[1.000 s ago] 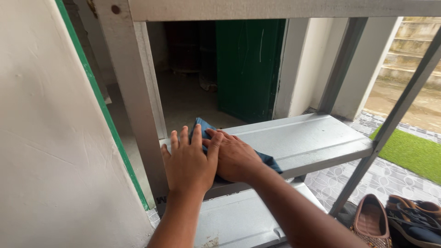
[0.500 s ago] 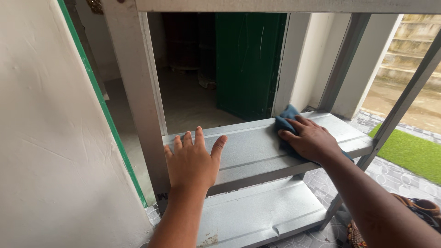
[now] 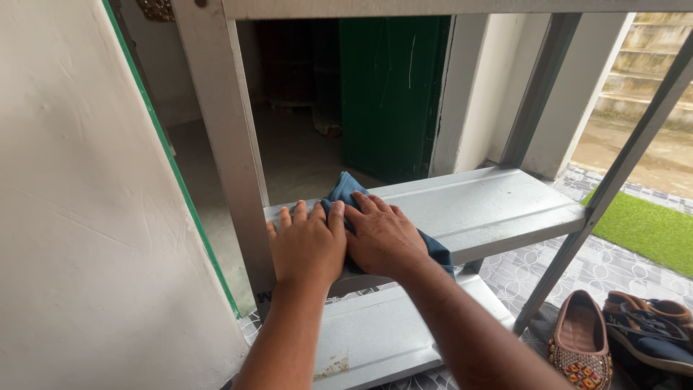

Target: The person wipes the metal shelves of a shoe rack using a blue cloth. They clean the bottom shelf first, then move to the middle shelf, wiping each surface thoroughly.

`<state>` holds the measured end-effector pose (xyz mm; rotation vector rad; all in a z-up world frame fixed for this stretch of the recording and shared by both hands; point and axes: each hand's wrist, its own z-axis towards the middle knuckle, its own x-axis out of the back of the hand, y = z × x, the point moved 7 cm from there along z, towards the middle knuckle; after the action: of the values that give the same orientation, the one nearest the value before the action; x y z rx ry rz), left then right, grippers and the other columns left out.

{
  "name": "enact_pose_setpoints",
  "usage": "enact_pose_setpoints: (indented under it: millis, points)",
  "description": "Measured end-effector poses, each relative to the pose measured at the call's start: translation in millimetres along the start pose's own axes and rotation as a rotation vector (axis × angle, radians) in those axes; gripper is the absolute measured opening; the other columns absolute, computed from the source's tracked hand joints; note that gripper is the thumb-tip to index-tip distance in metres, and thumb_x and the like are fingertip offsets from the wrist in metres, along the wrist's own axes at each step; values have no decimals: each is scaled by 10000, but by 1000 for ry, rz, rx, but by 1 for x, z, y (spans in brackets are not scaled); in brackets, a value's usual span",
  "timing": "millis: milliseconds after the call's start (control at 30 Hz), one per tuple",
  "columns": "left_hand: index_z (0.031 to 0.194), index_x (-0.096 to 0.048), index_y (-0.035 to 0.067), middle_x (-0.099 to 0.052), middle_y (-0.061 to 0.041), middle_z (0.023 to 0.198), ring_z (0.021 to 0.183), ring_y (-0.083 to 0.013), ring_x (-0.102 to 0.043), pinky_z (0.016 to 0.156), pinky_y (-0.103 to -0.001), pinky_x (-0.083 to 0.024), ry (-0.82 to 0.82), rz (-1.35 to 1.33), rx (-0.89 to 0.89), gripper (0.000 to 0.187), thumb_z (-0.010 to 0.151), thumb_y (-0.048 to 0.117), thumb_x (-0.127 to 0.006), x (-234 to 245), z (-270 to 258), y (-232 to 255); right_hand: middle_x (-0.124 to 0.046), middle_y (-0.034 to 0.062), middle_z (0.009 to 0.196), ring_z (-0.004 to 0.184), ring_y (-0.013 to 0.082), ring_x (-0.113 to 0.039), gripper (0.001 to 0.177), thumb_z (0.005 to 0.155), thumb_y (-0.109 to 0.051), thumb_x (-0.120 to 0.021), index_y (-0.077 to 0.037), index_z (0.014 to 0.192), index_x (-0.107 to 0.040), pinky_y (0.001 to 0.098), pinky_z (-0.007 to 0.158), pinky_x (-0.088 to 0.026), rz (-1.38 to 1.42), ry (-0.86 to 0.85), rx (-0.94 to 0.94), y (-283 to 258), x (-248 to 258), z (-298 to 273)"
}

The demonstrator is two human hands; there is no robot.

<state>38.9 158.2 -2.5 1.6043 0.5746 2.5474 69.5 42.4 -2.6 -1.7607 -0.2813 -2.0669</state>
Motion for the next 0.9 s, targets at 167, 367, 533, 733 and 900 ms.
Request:
enact_pose_setpoints:
  millis: [167,367,533,733,900]
  points:
    - [1412,-585,181,-418,-151,1571,1501,-374,-285,1220,-570,-148,-62,47,1,667,1015,614,-271,2,-3,3,-209,25,1694,1529,293,-260,667,963,-615,-399,-346,1571,-347,513,1230,-265,70,-128,-41,38,10,-11]
    - [1471,-502,209,-364,-117,1600,1511,-331,-252,1219,-538,-152,-108,148,0,605,974,540,-404,-2,-2,3,-233,14,1699,1497,252,-364,724,923,-665,-410,-383,1585,-330,551,1220,-290,72,-94,-264,176,18,-9]
    - [1498,-449,217,-340,-111,1607,1501,-336,-246,1204,-559,-155,-136,194,-7,619,977,547,-402,1,1,6,-196,54,1703,1562,261,-223,735,942,-680,-389,-365,1601,-302,600,1266,-75,-11,-80,-320,215,8,3]
    - [1509,-453,201,-378,-110,1603,1511,-315,-271,1219,-581,-153,-137,229,-92,642,996,577,-370,-18,-2,68,-188,72,1694,1564,275,-180,734,949,-676,-383,-341,1597,-298,503,1267,-119,-4,-52,-297,201,17,-5]
    - [1512,-447,234,-367,-84,1600,1509,-316,-248,1227,-549,-106,-85,46,-221,590,1012,523,-327,-54,1,153,-207,75,1689,1570,271,-170,719,949,-668,-384,-331,1583,-334,464,1270,-148,-1,-24,-313,194,26,-14]
